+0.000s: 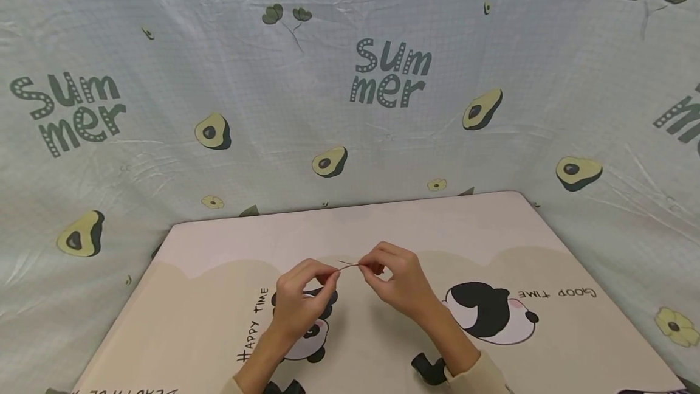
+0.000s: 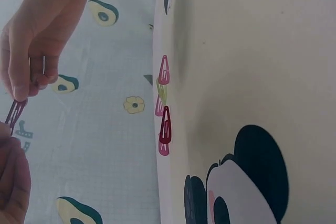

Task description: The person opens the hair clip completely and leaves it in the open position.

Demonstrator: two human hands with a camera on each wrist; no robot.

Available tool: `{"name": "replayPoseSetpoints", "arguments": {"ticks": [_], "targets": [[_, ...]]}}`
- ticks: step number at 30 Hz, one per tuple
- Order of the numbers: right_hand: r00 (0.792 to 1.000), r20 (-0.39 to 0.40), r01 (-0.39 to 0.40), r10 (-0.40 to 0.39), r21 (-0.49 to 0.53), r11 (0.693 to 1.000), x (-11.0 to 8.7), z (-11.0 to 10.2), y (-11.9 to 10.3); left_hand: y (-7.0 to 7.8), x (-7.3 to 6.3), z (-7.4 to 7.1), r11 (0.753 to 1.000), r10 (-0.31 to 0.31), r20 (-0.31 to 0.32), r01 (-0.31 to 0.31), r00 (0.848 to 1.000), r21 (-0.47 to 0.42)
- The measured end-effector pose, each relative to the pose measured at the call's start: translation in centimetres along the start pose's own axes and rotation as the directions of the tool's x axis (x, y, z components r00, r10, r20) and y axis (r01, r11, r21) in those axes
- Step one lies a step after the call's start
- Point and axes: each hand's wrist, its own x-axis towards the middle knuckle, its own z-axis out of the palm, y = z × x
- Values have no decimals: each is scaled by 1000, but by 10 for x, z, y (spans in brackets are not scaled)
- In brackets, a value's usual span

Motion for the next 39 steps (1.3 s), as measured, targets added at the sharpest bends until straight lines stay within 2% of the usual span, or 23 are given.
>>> {"name": "replayPoseSetpoints", "arguments": {"ticks": [6, 10, 15, 17, 20, 22, 25, 27, 30, 33, 36, 39], "targets": [[1000, -9, -14, 14, 7, 1000, -2, -3, 4, -2, 1, 6, 1000, -14, 10, 14, 1000, -10], [999, -1, -33, 33, -33, 999, -2, -7, 7, -3, 1, 9, 998, -68, 59, 68, 996, -2], [999, -5, -38, 38, -77, 996, -2, -13, 13, -6, 5, 15, 985, -170, 156, 169, 973, 21], [998, 8, -64, 65, -108, 992, -4, -15, 16, -8, 6, 18, 981, -192, 188, 191, 963, 26], [988, 49, -138, 149, -182, 974, -6, -18, 20, -11, 9, 22, 975, -219, 244, 219, 945, 28], [977, 74, -177, 199, -233, 956, -7, -19, 22, -13, 9, 25, 968, -248, 294, 248, 923, 38], [951, 122, -236, 284, -306, 922, -9, -20, 25, -17, 10, 31, 952, -305, 373, 295, 876, 85], [921, 168, -276, 353, -362, 891, -10, -19, 28, -19, 11, 34, 938, -344, 422, 321, 838, 129], [861, 239, -321, 450, -431, 843, -12, -16, 31, -23, 11, 40, 917, -398, 488, 348, 777, 193], [814, 280, -342, 509, -476, 810, -11, -13, 32, -26, 12, 45, 900, -435, 539, 352, 721, 256], [792, 287, -349, 538, -510, 786, -11, -9, 33, -27, 12, 48, 889, -458, 565, 349, 686, 297], [791, 280, -338, 544, -541, 770, -12, -4, 34, -28, 11, 50, 882, -472, 575, 346, 669, 320]]}}
